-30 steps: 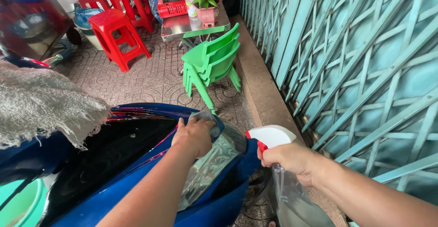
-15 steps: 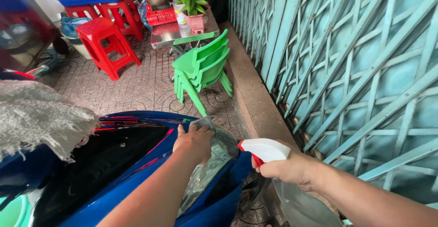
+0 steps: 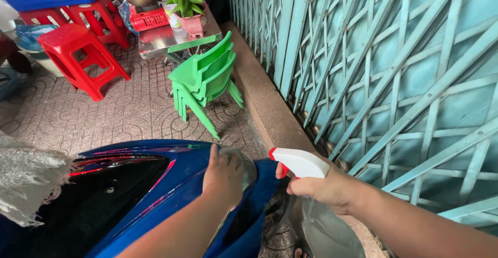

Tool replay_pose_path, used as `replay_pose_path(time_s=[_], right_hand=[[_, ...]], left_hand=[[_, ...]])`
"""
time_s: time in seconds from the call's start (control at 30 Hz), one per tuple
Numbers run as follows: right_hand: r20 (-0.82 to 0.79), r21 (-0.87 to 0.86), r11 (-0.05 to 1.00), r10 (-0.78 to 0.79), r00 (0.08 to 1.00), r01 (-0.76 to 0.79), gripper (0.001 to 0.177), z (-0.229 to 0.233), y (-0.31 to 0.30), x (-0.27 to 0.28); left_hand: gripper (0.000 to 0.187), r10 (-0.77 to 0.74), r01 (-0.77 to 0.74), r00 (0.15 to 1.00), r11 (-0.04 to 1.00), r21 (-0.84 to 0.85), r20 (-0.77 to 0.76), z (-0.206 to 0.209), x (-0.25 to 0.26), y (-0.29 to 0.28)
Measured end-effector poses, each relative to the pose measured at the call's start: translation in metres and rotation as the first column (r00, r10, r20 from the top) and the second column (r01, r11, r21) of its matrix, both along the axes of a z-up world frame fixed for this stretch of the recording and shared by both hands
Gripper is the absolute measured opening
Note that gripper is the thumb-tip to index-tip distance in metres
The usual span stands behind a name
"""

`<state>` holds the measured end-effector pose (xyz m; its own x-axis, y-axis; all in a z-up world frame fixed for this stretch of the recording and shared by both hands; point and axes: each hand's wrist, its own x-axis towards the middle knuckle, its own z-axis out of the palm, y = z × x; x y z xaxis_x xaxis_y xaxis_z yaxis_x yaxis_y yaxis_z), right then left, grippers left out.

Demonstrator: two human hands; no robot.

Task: Cleaning the front and side panels of a blue motorbike using a spray bottle, cloth, and brush.

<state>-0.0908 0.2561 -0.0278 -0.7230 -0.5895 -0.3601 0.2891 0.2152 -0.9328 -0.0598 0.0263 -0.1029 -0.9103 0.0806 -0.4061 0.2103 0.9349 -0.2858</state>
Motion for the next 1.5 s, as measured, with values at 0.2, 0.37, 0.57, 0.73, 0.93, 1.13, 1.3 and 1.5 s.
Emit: replay_pose_path(time_s=[0.2,0.37,0.57,0.73,0.93,1.13,1.3,1.5], right_hand=[[0.064,0.108,0.994,0.028,0.998,-0.035,0.050,0.007,-0.004,0.004],[-0.058,0.093,0.986,0.143,0.988,-0.137,0.035,-0.008,0.006,-0.006],[-0.063,0.093,0.987,0.139,0.988,-0.133,0.036,0.001,0.004,-0.007],[-0.033,0.132,0.983,0.132,0.991,-0.127,0.034,0.007,0.007,-0.006],[-0.041,0.037,0.990,0.138,0.990,-0.136,0.048,0.008,0.017,-0.019],[-0.050,0.037,0.973,0.229,0.972,-0.227,0.043,0.011,0.026,-0.056],[-0.071,0.123,0.918,0.386,0.920,-0.376,0.035,0.015,0.032,-0.098],[0.051,0.185,0.885,0.425,0.904,-0.426,0.036,0.010,0.031,-0.126]], left_hand=[[0.083,0.312,-0.316,0.946,0.948,0.036,0.086,0.052,-0.015,-0.009],[0.071,0.133,-0.135,0.991,0.990,0.052,0.025,-0.002,-0.003,0.002],[0.074,0.016,-0.020,0.988,1.000,0.021,0.150,0.023,0.001,0.007],[0.079,0.178,-0.179,0.975,0.984,-0.003,0.133,0.047,-0.017,0.000],[0.077,0.271,-0.275,0.961,0.958,0.077,0.059,0.010,-0.034,0.002],[0.073,0.120,-0.133,0.967,0.990,0.043,0.223,-0.005,-0.050,0.025],[0.069,-0.078,0.077,0.979,0.997,0.013,0.187,-0.083,-0.068,0.028],[0.064,0.366,-0.332,0.840,0.930,-0.156,0.400,0.013,-0.135,0.023]])
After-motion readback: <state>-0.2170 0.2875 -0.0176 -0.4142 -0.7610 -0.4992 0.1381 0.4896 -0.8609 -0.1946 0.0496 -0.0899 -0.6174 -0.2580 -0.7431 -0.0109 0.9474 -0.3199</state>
